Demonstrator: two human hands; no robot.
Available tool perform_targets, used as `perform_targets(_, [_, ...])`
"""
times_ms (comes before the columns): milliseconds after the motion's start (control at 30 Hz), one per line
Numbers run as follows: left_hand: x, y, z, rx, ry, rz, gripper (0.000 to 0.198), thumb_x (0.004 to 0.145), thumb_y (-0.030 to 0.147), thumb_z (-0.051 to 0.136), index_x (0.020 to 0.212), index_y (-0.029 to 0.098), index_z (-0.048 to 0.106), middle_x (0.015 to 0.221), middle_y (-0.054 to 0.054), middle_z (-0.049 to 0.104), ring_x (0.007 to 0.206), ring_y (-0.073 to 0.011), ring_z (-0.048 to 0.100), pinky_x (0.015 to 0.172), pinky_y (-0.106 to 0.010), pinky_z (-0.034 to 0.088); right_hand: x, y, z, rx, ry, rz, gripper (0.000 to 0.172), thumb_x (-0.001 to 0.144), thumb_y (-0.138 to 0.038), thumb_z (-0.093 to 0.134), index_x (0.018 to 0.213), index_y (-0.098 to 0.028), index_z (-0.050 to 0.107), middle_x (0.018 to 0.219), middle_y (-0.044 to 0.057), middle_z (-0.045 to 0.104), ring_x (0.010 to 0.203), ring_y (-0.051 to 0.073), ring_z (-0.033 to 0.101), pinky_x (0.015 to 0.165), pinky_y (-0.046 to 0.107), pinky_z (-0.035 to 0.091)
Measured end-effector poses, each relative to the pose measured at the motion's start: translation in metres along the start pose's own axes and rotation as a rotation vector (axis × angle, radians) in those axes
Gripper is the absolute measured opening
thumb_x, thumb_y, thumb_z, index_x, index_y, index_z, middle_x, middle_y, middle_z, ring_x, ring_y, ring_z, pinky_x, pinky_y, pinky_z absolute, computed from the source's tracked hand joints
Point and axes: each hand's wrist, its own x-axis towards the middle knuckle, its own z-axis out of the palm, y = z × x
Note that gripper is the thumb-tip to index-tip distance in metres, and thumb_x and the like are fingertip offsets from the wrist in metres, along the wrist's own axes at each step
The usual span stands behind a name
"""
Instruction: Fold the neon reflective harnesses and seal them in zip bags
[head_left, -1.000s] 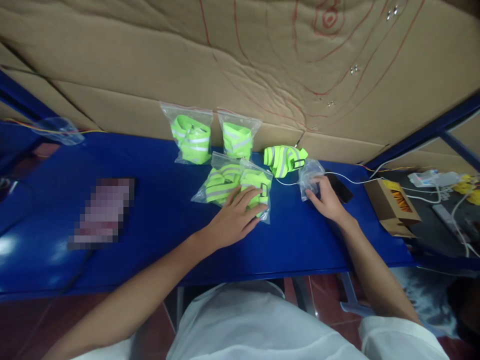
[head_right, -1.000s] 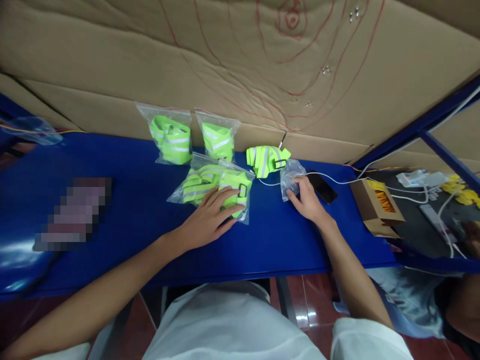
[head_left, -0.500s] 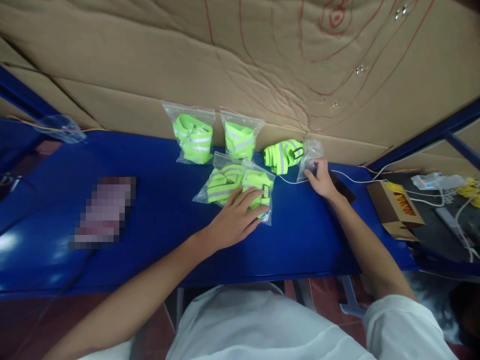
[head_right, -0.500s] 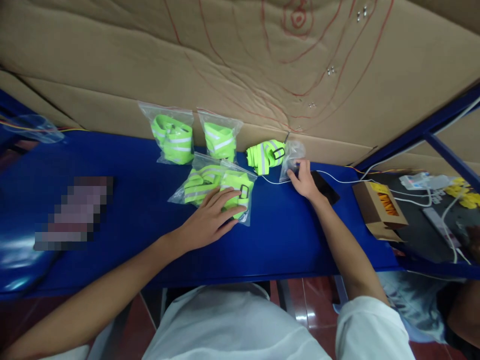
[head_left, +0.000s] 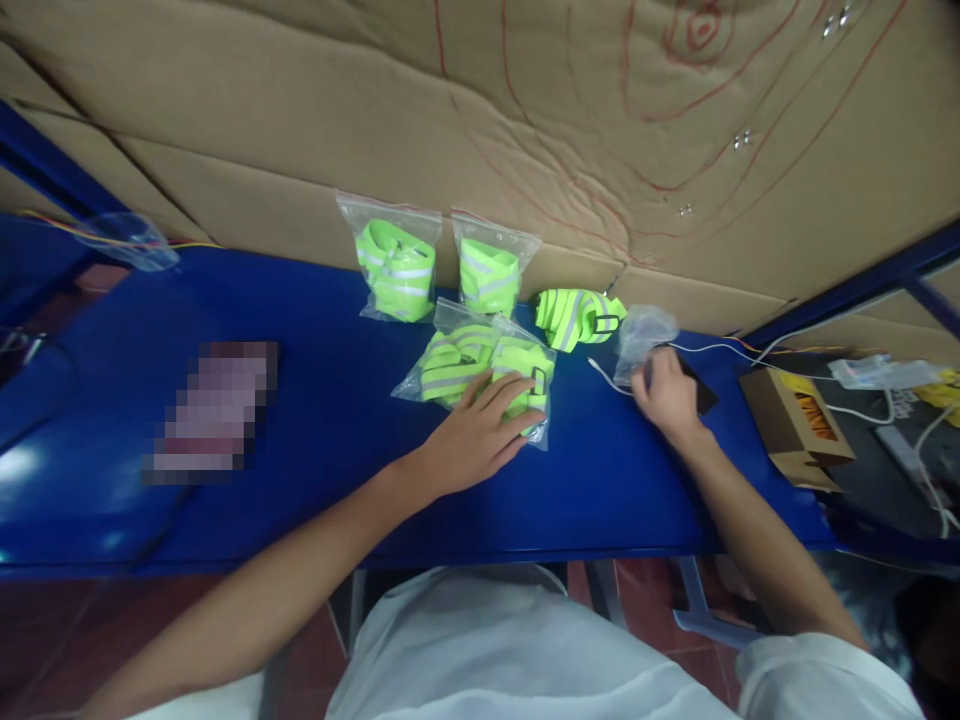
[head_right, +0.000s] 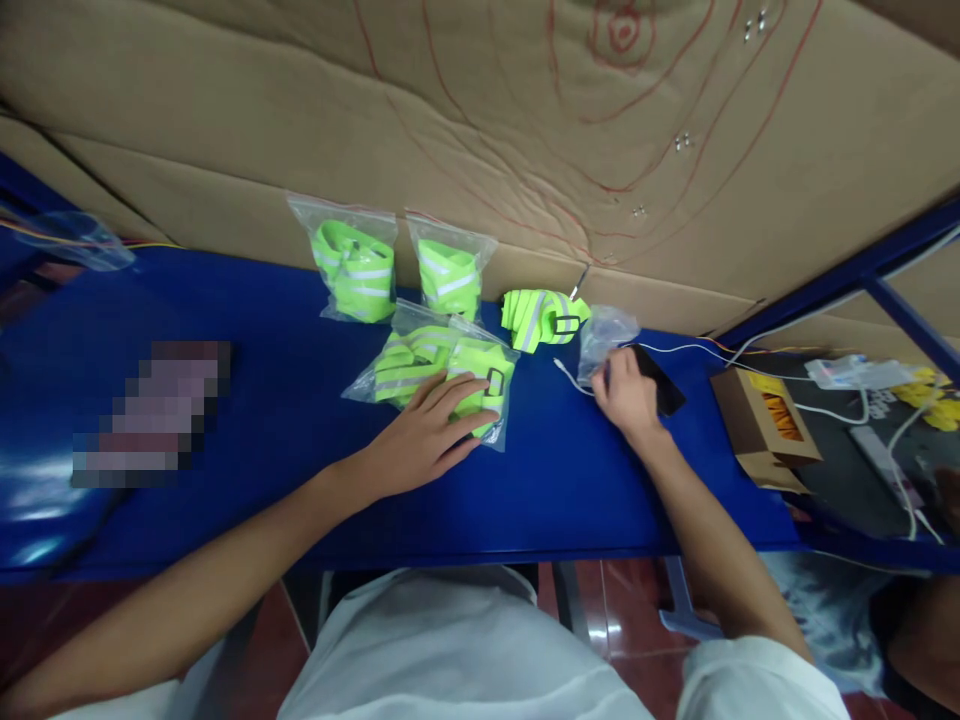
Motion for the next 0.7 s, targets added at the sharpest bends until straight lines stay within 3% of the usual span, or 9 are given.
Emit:
perform_targets(133, [0.0,0.0,-0.001,0.006,0.005,0.0,0.031,0.107,0.024,0.05,0.134,0.022,0.065,0.156,-0.016,0.051,0.152,-0.0346,0.043,0.126,-0.063,0.034,0.011,0.053,-0.052,-0.132,0.269,0.104,0.034,0.089,-0.038,0.045,0.109,-0.013,0.057,0.103,0.023,0.065,0.099,0.034,0.064,0.073,0.039,0.046])
perform_targets(200, [0.0,0.001,-0.002,0.01,0.006,-0.001,0.032,0.107,0.025,0.049,0.135,0.022,0.065,0.156,-0.016,0.051,0.151,-0.0348,0.044,0.126,-0.063,0.035,0.004,0.082,-0.076,-0.164,0.313,0.133,0.035,0.088,-0.036,0.045,0.11,-0.012,0.057,0.104,0.026,0.065,0.102,0.036,0.065,0.08,0.043,0.046])
perform_targets(267, [0.0,0.001,-0.003,0.013,0.009,0.002,0.031,0.108,0.025,0.048,0.134,0.021,0.065,0.155,-0.017,0.052,0.15,-0.0351,0.045,0.125,-0.063,0.036,-0.014,0.11,-0.092,-0.231,0.208,0.14,0.03,0.085,-0.04,0.052,0.106,-0.018,0.059,0.101,0.021,0.069,0.095,0.035,0.068,0.076,0.042,0.045])
perform_targets(367, [0.0,0.001,-0.002,0.021,0.015,0.005,0.031,0.108,0.025,0.048,0.133,0.021,0.065,0.154,-0.017,0.052,0.15,-0.0353,0.045,0.125,-0.063,0.035,-0.045,0.137,-0.103,-0.282,-0.168,0.178,0.025,0.081,-0.048,0.063,0.094,-0.027,0.06,0.086,0.012,0.071,0.072,0.032,0.065,0.062,0.039,0.039])
perform_targets(400, [0.001,0.001,-0.001,0.022,0.017,0.005,0.03,0.108,0.025,0.048,0.132,0.021,0.065,0.154,-0.017,0.052,0.15,-0.0354,0.045,0.125,-0.063,0.035,-0.053,0.139,-0.104,-0.283,-0.158,0.177,0.024,0.08,-0.047,0.064,0.093,-0.027,0.06,0.085,0.012,0.07,0.07,0.032,0.065,0.061,0.039,0.039])
perform_targets(467, [0.001,0.002,0.001,0.026,0.022,0.005,0.03,0.107,0.024,0.048,0.133,0.021,0.065,0.154,-0.016,0.052,0.15,-0.0355,0.044,0.125,-0.063,0.035,-0.059,0.127,-0.107,-0.243,0.022,0.082,0.021,0.084,-0.042,0.062,0.097,-0.025,0.059,0.091,0.014,0.071,0.077,0.033,0.067,0.065,0.041,0.044])
perform_targets(533, [0.001,0.003,0.003,0.027,0.04,0.009,0.029,0.107,0.023,0.05,0.132,0.022,0.064,0.154,-0.016,0.052,0.15,-0.0355,0.045,0.124,-0.063,0.035,-0.053,0.094,-0.109,-0.156,0.22,-0.078,0.017,0.091,-0.039,0.059,0.097,-0.023,0.059,0.095,0.016,0.07,0.092,0.034,0.069,0.078,0.043,0.051])
perform_targets(600, [0.002,0.005,0.002,0.032,0.103,0.013,0.027,0.105,0.023,0.054,0.131,0.021,0.063,0.151,-0.018,0.053,0.146,-0.0347,0.049,0.122,-0.063,0.036,-0.037,0.046,-0.109,-0.03,0.246,-0.242,0.017,0.094,-0.036,0.06,0.102,-0.021,0.061,0.105,0.017,0.07,0.103,0.034,0.068,0.088,0.044,0.053])
perform_targets(700, [0.002,0.009,-0.004,0.046,0.345,0.024,0.028,0.1,0.022,0.065,0.127,0.02,0.06,0.14,-0.019,0.057,0.132,-0.0317,0.059,0.117,-0.059,0.041,-0.005,-0.031,-0.105,0.095,0.199,-0.458,0.019,0.1,-0.029,0.056,0.116,-0.022,0.064,0.129,0.016,0.068,0.121,0.033,0.066,0.101,0.049,0.052])
